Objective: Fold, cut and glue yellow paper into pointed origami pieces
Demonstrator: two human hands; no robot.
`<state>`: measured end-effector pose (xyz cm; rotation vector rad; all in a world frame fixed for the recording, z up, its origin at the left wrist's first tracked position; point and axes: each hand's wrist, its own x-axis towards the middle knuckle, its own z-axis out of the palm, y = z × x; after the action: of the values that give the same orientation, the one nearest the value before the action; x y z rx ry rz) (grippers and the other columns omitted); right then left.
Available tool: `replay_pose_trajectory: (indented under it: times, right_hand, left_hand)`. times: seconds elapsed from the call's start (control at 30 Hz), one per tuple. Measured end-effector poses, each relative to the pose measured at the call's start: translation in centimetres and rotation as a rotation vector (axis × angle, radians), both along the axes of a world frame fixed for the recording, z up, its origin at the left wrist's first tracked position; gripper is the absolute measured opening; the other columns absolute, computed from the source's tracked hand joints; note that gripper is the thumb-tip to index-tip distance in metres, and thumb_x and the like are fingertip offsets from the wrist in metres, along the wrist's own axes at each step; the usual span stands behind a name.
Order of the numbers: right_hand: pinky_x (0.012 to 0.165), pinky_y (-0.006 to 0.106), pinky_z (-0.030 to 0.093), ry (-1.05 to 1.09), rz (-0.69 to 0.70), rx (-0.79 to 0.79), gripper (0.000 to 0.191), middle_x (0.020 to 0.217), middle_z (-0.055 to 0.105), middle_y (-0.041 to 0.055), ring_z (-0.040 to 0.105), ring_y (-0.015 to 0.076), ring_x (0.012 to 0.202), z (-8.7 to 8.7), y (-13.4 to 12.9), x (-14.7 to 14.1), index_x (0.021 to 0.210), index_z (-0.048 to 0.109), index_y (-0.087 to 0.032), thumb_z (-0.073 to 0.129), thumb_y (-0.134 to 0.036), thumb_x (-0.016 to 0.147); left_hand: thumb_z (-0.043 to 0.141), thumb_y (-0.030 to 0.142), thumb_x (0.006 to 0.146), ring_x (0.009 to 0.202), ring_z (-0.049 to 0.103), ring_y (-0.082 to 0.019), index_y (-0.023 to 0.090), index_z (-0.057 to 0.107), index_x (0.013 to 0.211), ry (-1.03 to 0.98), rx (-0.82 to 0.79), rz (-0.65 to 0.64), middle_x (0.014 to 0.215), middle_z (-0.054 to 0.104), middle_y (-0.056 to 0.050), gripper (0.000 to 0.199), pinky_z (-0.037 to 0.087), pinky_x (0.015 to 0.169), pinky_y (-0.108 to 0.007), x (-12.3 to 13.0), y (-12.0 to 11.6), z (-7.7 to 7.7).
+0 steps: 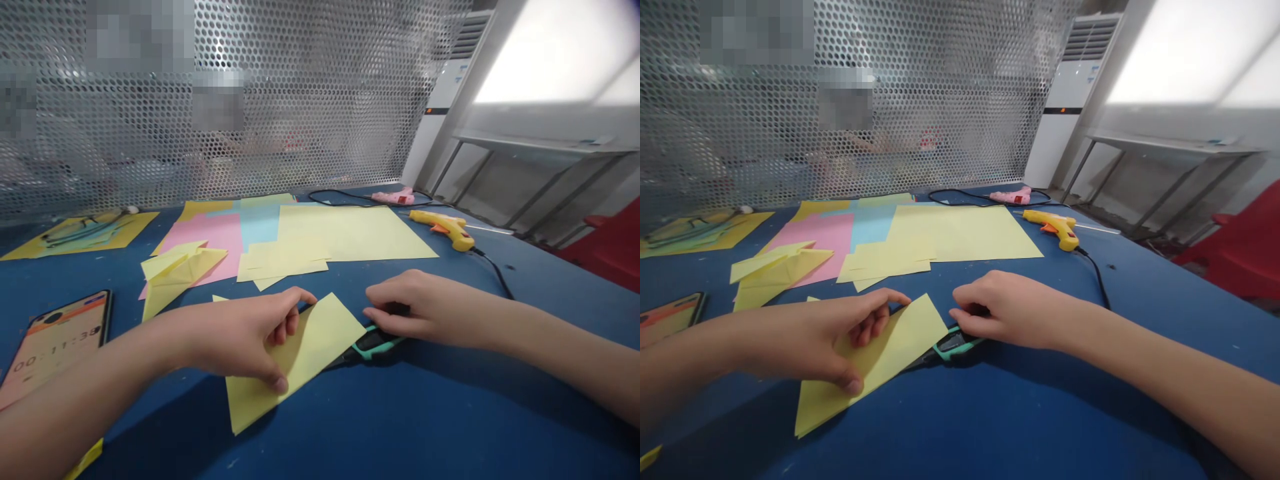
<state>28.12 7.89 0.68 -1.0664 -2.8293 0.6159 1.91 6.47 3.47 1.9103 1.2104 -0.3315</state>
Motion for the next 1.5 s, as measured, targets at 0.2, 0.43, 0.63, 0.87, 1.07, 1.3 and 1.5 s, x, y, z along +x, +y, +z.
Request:
replay_pose_trajectory:
  times: [0.2, 0.43, 0.63, 0.87, 1.07, 1.3, 1.5]
  right_hand:
    - [0.050, 0.025, 0.023, 0.014, 0.066, -0.014, 0.035, 0.056, 0.029, -0.0062, 0.028, 0.0089, 0.050, 0.1, 0.1, 0.1, 0.065, 0.027, -0.021, 0.042, -0.032, 0.095]
    - [0.051, 0.025, 0.025, -0.012, 0.099, -0.033, 0.037, 0.056, 0.033, -0.0057, 0.031, 0.0089, 0.050, 0.3, 0.4, 0.4, 0.064, 0.029, -0.021, 0.044, -0.035, 0.095]
    - [0.049, 0.027, 0.025, -0.061, -0.054, -0.090, 0.043, 0.056, 0.032, -0.0058, 0.030, 0.0098, 0.050, 0.8, 1.4, 1.5, 0.062, 0.030, -0.021, 0.047, -0.044, 0.094]
    - [0.050, 0.028, 0.024, -0.050, -0.156, -0.108, 0.046, 0.057, 0.030, -0.0056, 0.027, 0.0108, 0.052, 0.3, 2.4, 1.8, 0.062, 0.029, -0.021, 0.047, -0.051, 0.091]
    - [0.051, 0.029, 0.023, -0.041, -0.273, -0.008, 0.042, 0.055, 0.037, -0.0044, 0.031, 0.0116, 0.051, -0.1, 0.7, 0.1, 0.062, 0.031, -0.022, 0.043, -0.048, 0.092]
    - [0.050, 0.028, 0.024, -0.037, -0.241, 0.032, 0.039, 0.053, 0.041, -0.0034, 0.033, 0.0114, 0.050, -0.1, -1.0, -1.5, 0.063, 0.030, -0.021, 0.040, -0.043, 0.093]
    - [0.049, 0.028, 0.023, -0.046, -0.204, 0.039, 0.038, 0.053, 0.039, -0.0038, 0.031, 0.0108, 0.050, 0.0, -1.3, -1.8, 0.062, 0.028, -0.021, 0.041, -0.040, 0.092]
  left_hand:
    - [0.074, 0.028, 0.064, 0.091, 0.055, -0.020, 0.028, 0.032, 0.141, -0.001, -0.005, 0.000, 0.095, 0.050, 0.003, 0.089, 0.046, 0.078, -0.029, 0.1, 0.0, 0.0]
    - [0.074, 0.030, 0.062, 0.085, 0.052, -0.019, 0.025, 0.040, 0.119, -0.010, 0.006, 0.012, 0.091, 0.050, 0.003, 0.066, 0.045, 0.074, -0.030, 0.2, 0.0, 0.1]
    - [0.074, 0.031, 0.061, 0.081, 0.053, -0.020, 0.027, 0.040, 0.099, 0.011, 0.022, 0.003, 0.090, 0.053, 0.003, 0.051, 0.042, 0.067, -0.031, -0.1, 0.2, -0.2]
    - [0.074, 0.034, 0.064, 0.082, 0.054, -0.022, 0.028, 0.037, 0.097, 0.029, 0.029, -0.011, 0.097, 0.060, 0.002, 0.050, 0.041, 0.065, -0.032, -0.5, 0.3, -0.4]
    - [0.076, 0.030, 0.064, 0.085, 0.057, -0.021, 0.028, 0.039, 0.109, 0.039, 0.036, -0.008, 0.096, 0.058, 0.002, 0.058, 0.044, 0.068, -0.031, -0.1, 0.1, -0.1]
    - [0.078, 0.052, 0.059, 0.073, 0.058, -0.023, 0.026, 0.035, 0.125, 0.170, 0.164, 0.103, 0.093, 0.057, 0.000, 0.083, 0.041, 0.056, -0.032, -0.3, -0.6, -0.4]
    - [0.076, 0.041, 0.060, 0.068, 0.052, -0.018, 0.026, 0.051, 0.077, 0.174, 0.191, 0.029, 0.079, 0.057, 0.003, 0.034, 0.034, 0.051, -0.030, -1.3, 0.1, -0.5]
